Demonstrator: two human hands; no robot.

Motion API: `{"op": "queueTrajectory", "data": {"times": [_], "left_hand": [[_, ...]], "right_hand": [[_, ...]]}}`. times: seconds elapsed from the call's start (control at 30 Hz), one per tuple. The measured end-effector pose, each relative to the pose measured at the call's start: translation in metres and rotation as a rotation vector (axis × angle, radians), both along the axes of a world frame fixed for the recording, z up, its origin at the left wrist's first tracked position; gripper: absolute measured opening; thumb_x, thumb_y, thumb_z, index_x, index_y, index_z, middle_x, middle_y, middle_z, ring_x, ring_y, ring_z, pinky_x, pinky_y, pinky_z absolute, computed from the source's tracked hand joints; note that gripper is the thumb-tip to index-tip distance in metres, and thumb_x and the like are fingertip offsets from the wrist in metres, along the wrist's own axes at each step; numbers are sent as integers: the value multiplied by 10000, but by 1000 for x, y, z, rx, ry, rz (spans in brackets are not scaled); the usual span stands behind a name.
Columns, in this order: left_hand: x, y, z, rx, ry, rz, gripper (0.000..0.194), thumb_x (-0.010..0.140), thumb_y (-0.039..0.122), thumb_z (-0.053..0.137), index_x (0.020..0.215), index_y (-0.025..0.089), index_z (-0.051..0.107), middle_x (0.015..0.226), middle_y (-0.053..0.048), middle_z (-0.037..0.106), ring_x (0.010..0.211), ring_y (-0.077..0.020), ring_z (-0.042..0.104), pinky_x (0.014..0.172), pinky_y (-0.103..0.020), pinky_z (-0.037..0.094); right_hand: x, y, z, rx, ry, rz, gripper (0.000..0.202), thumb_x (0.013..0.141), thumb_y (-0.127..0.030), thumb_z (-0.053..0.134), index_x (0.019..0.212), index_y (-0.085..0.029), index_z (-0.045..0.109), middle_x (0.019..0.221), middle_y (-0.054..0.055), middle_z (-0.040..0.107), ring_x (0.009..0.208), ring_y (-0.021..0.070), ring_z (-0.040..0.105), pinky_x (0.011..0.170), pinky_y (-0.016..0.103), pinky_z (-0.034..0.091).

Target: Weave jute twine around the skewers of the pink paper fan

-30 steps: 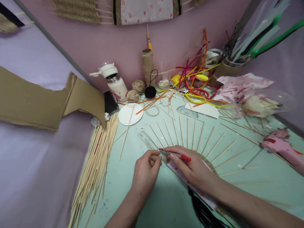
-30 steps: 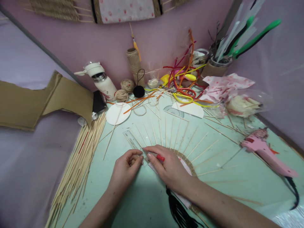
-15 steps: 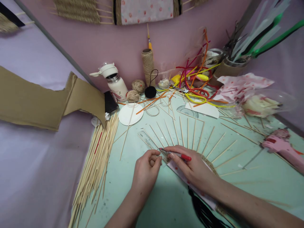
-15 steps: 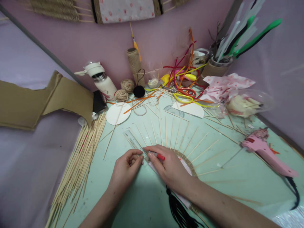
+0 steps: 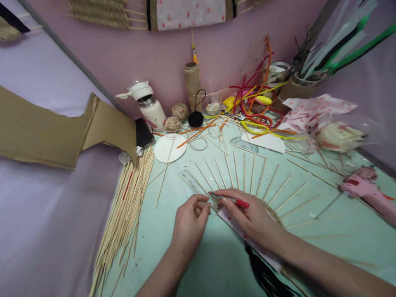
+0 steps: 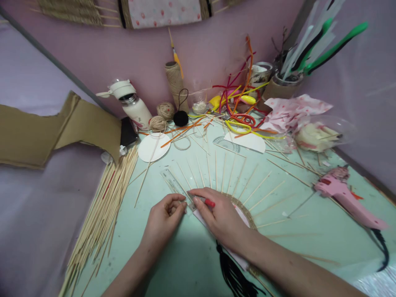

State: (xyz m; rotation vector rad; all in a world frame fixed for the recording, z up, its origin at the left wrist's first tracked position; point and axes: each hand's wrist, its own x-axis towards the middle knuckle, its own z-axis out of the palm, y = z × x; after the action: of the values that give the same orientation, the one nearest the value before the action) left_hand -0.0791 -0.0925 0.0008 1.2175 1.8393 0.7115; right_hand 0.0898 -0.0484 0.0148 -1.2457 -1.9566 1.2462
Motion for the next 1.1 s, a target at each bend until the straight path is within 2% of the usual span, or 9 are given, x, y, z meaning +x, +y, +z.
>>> {"op": "queueTrajectory", "data": {"times": [0.13, 0.3, 0.5, 0.7, 0.83, 0.97, 1.1], "left_hand": [[0, -1, -3, 2, -41, 26, 204, 798, 339, 573, 900, 180, 650, 603, 18, 612, 527, -128, 541, 542, -237, 406], [-3, -4, -3, 56, -176, 113, 213, 794, 346, 599, 913, 172, 636, 694, -17, 686, 632, -145, 623, 617, -243, 466], [-3, -10, 5, 73, -159, 158, 226, 785, 355, 624, 917, 172, 640, 696, -20, 700, 644, -152, 642, 618, -245, 477], [5, -19, 2, 56, -181, 231, 224, 782, 360, 637, 905, 173, 637, 716, -26, 711, 641, -146, 643, 609, -239, 481], [8, -21, -1, 45, -206, 236, 212, 781, 352, 639, 894, 173, 633, 715, -24, 709, 633, -144, 638, 603, -239, 482], [8, -21, 0, 53, -189, 217, 186, 786, 331, 635, 890, 178, 635, 721, -19, 711, 673, -144, 647, 643, -239, 485], [7, -20, 1, 41, -176, 212, 196, 782, 339, 634, 887, 174, 640, 701, -18, 703, 636, -143, 631, 610, -241, 474]], "right_hand": [[1, -1, 0, -5, -12, -19, 272, 929, -335, 471, 1086, -255, 678, 1078, 30, 722, 975, 184, 669, 876, 324, 515], [1, -1, 2, -6, 6, -22, 273, 928, -336, 473, 1080, -250, 683, 1073, 38, 723, 976, 188, 670, 884, 331, 512], [5, 0, -4, -8, 46, -17, 279, 934, -351, 474, 1103, -262, 678, 1105, 47, 710, 1016, 197, 658, 906, 352, 508], [16, -1, -1, 12, 90, 38, 281, 948, -353, 462, 1142, -281, 652, 1145, 48, 687, 1060, 202, 634, 919, 364, 505], [19, -2, 2, 10, 54, 75, 278, 945, -355, 466, 1124, -268, 662, 1114, 53, 700, 1025, 205, 650, 891, 356, 518], [19, -3, -1, -1, 36, 91, 267, 949, -358, 466, 1121, -282, 655, 1109, 35, 701, 1039, 194, 640, 904, 350, 507], [19, -4, -3, -12, 27, 82, 270, 951, -366, 463, 1121, -283, 655, 1107, 36, 700, 1033, 197, 642, 898, 355, 508]]}}
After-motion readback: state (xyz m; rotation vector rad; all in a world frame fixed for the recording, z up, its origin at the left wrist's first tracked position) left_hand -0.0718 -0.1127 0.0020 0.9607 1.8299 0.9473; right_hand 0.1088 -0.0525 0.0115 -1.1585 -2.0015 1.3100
